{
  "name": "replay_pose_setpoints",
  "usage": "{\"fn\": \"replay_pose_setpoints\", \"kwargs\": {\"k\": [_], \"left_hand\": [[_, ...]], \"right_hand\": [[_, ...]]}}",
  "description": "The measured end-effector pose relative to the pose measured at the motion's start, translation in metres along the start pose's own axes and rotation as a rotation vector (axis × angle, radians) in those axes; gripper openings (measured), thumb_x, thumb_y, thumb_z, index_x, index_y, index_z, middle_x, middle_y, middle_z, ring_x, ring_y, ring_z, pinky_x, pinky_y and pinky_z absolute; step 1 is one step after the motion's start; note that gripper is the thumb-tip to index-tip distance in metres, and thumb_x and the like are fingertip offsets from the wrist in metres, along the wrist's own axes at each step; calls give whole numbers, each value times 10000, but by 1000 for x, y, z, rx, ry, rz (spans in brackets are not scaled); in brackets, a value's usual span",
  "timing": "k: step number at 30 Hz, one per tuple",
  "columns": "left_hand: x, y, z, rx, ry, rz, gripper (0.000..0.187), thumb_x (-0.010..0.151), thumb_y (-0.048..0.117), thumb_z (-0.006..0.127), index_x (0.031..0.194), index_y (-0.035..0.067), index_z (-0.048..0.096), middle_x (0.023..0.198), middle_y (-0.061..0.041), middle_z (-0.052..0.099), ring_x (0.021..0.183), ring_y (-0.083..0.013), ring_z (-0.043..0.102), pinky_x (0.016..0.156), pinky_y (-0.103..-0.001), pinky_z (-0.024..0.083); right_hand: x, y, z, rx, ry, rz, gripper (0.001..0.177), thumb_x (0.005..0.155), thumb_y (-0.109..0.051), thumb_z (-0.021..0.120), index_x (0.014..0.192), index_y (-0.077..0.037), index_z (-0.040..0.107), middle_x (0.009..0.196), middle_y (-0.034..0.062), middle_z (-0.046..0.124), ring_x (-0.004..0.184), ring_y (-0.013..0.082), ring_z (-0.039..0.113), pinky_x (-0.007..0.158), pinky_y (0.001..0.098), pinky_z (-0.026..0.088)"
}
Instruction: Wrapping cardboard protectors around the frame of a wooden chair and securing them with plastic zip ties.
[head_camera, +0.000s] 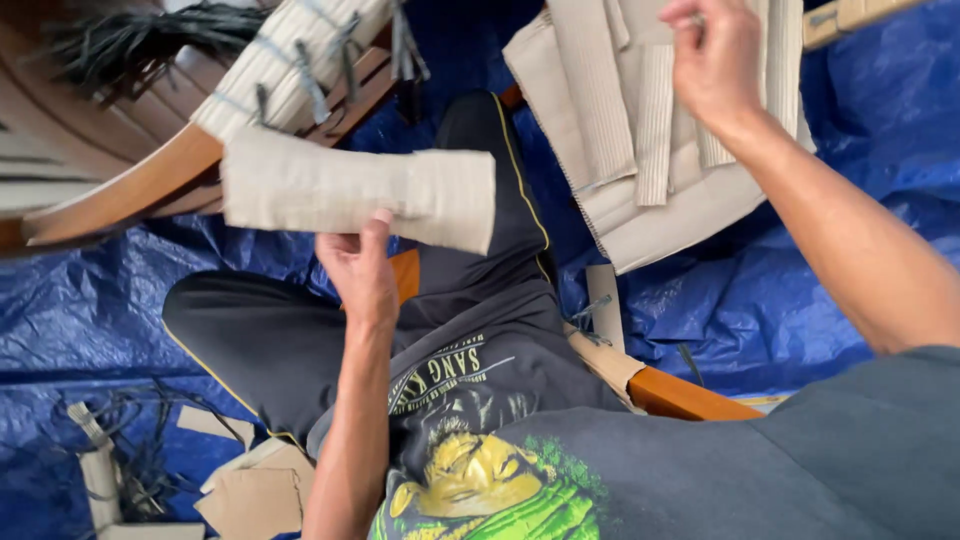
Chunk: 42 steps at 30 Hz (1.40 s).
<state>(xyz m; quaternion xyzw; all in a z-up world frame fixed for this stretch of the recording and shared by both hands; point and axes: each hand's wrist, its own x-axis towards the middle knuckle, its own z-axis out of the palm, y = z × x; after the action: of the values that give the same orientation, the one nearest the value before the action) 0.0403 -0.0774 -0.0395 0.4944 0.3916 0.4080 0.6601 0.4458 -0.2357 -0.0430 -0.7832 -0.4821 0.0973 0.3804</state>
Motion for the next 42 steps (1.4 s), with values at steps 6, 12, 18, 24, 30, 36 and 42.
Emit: {"fn": "replay_pose_setpoints", "kwargs": {"k": [6,12,18,24,30,36,42], "left_hand": [[-3,-51,63,68,-178,-184,330,940,-11,666,1261,-23,589,1159,-75,700,1048,-145,667,966,-294,521],[-4,-91,131,149,-336,-432,232,921,27,630,1149,-8,655,1044,-57,733,936,-125,671,876,-280,531],[8,-138,160,42,-392,-649,183,947,77,632,1103,-8,673,993,-50,732,891,-131,647,861,-293,515],[25,-157,157,-89,-365,-766,234,938,107,620,1156,31,663,1085,-45,714,995,-141,652,951,-320,522],[38,-170,160,-137,-377,-783,316,955,157,659,1235,12,657,1140,-75,712,1059,-187,649,998,-364,512],[45,-174,172,-83,-403,-821,404,947,199,655,1309,23,625,1235,-86,692,1168,-201,631,1043,-385,497],[49,-168,175,-101,-441,-900,502,937,248,634,1380,25,557,1338,-110,638,1263,-247,590,1107,-441,466]], "right_hand": [[-109,75,15,-377,-74,155,188,981,-145,731,1111,-21,678,1129,188,634,962,400,670,806,494,540],[-134,51,49,-422,-200,410,662,832,-317,841,1288,80,570,1208,251,561,865,456,665,688,561,523],[-142,62,41,-318,-28,450,364,949,-189,754,1232,9,641,1154,198,624,943,428,674,750,536,528],[-134,50,26,-188,38,391,266,969,-169,747,1162,2,683,1073,179,667,927,413,664,750,501,523],[-138,103,9,-167,361,378,154,1039,-65,696,1184,-12,689,1143,163,674,1006,369,679,840,449,542],[-147,173,-9,-459,425,452,283,883,-73,772,1124,36,672,1086,203,653,891,406,664,714,466,521],[-161,187,-2,-318,483,527,59,1031,6,714,1071,-31,692,1052,141,683,944,371,692,808,464,532]]}}
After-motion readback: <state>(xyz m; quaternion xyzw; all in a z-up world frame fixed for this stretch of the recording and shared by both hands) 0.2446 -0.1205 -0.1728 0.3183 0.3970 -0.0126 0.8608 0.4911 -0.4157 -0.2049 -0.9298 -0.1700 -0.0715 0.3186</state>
